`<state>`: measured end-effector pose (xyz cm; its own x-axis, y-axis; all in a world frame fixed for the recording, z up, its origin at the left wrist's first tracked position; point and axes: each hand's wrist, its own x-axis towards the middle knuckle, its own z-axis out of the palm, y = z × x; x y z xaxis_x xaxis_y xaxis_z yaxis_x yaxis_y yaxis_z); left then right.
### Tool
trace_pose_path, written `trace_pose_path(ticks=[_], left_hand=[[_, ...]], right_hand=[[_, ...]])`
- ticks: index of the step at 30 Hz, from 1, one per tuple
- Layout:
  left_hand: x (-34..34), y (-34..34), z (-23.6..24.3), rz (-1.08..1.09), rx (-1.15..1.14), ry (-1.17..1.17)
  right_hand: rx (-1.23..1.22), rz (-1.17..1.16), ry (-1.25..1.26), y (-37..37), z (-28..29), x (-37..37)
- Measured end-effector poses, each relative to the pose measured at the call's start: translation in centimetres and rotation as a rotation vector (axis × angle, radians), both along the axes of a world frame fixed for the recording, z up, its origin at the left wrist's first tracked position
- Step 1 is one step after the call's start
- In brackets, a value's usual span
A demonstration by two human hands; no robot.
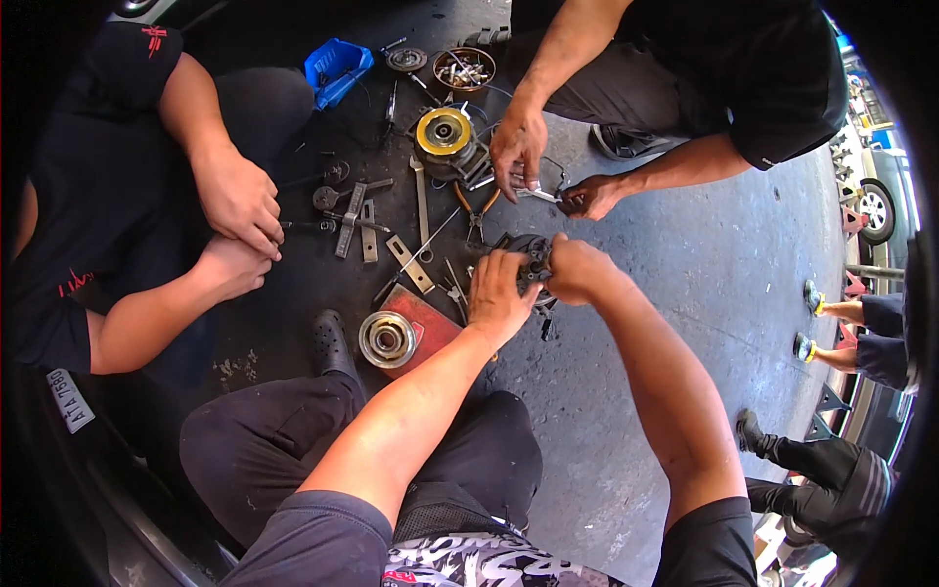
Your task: The recorder and several other people are working together to disassemble and repair a car alternator or similar mechanical component on the ground.
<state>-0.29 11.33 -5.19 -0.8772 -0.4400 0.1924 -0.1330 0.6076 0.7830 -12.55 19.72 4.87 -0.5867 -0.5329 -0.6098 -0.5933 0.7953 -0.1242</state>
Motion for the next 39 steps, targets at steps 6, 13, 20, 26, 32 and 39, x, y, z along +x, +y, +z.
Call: trace_pose_path(ticks=[6,13,20,26,32,39], left_hand=[[-1.2,1.2,-1.1,0.029,0.050,-0.044],[-1.6,1.0,-1.3,0.039,-0.027,-0.044],[-2.7,0.4,-1.4,0.009,-0.049,-0.108],[-1.9,-1.0,1.1,-0.124,-0.009,0.110],[-4.7,-4.1,2.4,-0.572,-0.200,-0.084],[-7.8,-5.3,4.2,-1.038,-0.477,-0.117]], right_hand=[[-0.033,0.151,-0.049,0.4,0.2,0.3],[-0.484,-0.221,-0.372,1.8,-1.6,-1.0],[-0.790,-0.520,-0.404,3.8,0.3,1.0],[-0.927,-0.944,-0.215,10.2,-5.6,7.2],[-0.528,-1.098,-0.115,13.6,-19.1,14.2],[-0.459,-0.848,0.028,13.3,-18.0,13.6]])
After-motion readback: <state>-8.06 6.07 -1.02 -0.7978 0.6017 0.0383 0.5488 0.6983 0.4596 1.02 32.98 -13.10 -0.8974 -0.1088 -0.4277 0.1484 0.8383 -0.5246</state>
